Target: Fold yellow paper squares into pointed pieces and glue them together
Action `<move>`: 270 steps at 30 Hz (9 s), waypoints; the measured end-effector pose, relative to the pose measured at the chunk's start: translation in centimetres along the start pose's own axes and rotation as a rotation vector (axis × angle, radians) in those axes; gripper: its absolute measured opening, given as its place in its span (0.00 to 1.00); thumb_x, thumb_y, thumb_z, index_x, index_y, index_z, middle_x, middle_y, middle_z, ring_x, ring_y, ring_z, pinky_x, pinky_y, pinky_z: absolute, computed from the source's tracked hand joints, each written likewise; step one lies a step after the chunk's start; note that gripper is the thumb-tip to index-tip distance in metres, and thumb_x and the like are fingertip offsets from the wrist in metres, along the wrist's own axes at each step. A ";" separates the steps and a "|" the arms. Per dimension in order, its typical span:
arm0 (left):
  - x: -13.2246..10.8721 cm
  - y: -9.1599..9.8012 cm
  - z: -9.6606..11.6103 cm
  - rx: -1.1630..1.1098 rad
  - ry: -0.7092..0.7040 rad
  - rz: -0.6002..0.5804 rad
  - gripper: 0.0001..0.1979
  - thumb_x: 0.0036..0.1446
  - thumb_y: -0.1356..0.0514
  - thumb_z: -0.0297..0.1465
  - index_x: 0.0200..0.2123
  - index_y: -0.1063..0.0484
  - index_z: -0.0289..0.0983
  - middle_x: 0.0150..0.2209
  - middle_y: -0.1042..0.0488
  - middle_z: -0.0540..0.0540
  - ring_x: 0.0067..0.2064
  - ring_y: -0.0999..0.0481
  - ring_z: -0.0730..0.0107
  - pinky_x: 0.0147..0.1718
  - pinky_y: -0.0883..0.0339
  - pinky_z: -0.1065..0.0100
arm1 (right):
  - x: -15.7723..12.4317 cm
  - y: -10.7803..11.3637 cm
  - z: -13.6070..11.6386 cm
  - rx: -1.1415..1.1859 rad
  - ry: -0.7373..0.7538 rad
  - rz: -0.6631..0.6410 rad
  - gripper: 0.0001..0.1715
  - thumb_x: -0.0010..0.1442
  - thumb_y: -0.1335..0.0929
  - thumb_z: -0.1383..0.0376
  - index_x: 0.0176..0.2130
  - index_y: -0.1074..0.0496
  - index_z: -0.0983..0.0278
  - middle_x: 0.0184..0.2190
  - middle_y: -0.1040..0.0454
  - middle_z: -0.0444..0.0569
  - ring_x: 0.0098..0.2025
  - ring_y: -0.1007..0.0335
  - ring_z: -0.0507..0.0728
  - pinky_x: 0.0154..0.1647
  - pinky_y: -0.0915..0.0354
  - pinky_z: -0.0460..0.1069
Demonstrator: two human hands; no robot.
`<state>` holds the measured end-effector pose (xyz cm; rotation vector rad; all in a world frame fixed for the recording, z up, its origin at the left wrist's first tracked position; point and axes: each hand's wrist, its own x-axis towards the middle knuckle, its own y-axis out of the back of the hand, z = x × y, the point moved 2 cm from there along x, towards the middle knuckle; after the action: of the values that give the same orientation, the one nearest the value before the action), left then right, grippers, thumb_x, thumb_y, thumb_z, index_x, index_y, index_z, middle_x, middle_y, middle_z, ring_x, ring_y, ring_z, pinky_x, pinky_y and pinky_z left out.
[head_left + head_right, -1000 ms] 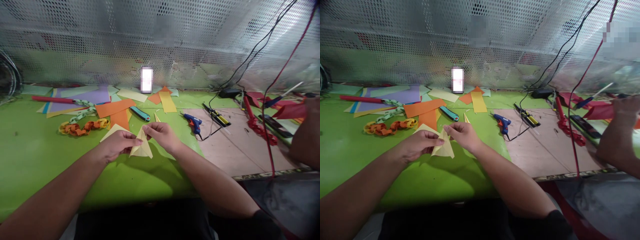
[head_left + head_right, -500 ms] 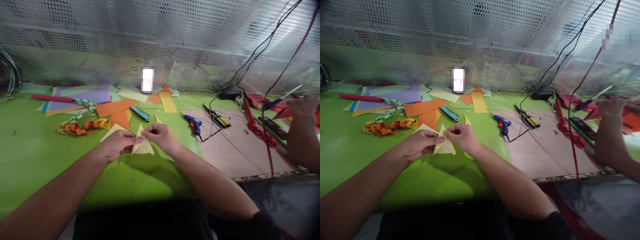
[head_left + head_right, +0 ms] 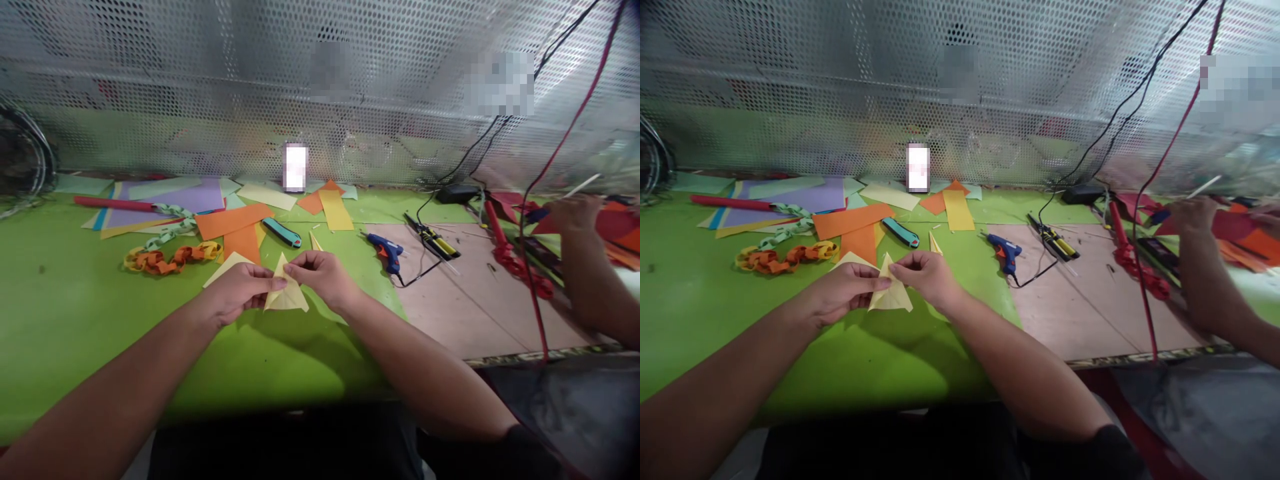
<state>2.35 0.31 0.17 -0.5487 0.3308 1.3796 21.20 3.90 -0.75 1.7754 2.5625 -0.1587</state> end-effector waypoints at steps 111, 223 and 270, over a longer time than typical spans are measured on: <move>-0.7 0.0 0.5 0.345 -0.223 -0.111 0.15 0.48 0.22 0.41 0.33 0.15 0.36 0.31 0.16 0.43 0.29 0.21 0.69 0.29 0.28 0.70 | -0.4 0.5 -2.0 -0.067 0.082 -0.047 0.24 0.50 0.18 0.48 0.31 0.17 0.65 0.23 0.25 0.45 0.26 0.35 0.51 0.28 0.38 0.48; 0.3 1.5 0.8 0.061 -0.404 0.178 0.18 0.43 0.19 0.38 0.36 0.14 0.37 0.30 0.18 0.47 0.23 0.28 0.76 0.21 0.38 0.73 | -0.1 -0.2 -1.1 0.058 0.004 -0.183 0.26 0.51 0.17 0.48 0.36 0.21 0.65 0.31 0.20 0.45 0.29 0.26 0.51 0.35 0.28 0.49; 0.2 -0.9 0.6 -0.345 -0.542 0.163 0.23 0.41 0.19 0.32 0.41 0.19 0.38 0.38 0.16 0.48 0.34 0.19 0.70 0.35 0.25 0.68 | -1.5 -1.7 -1.6 -0.389 0.303 -0.019 0.30 0.65 0.28 0.41 0.27 0.27 0.62 0.21 0.28 0.44 0.22 0.43 0.49 0.22 0.48 0.48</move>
<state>3.20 0.74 0.68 -0.4102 -0.3134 1.6945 20.17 2.05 1.11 1.7311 2.5600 0.6118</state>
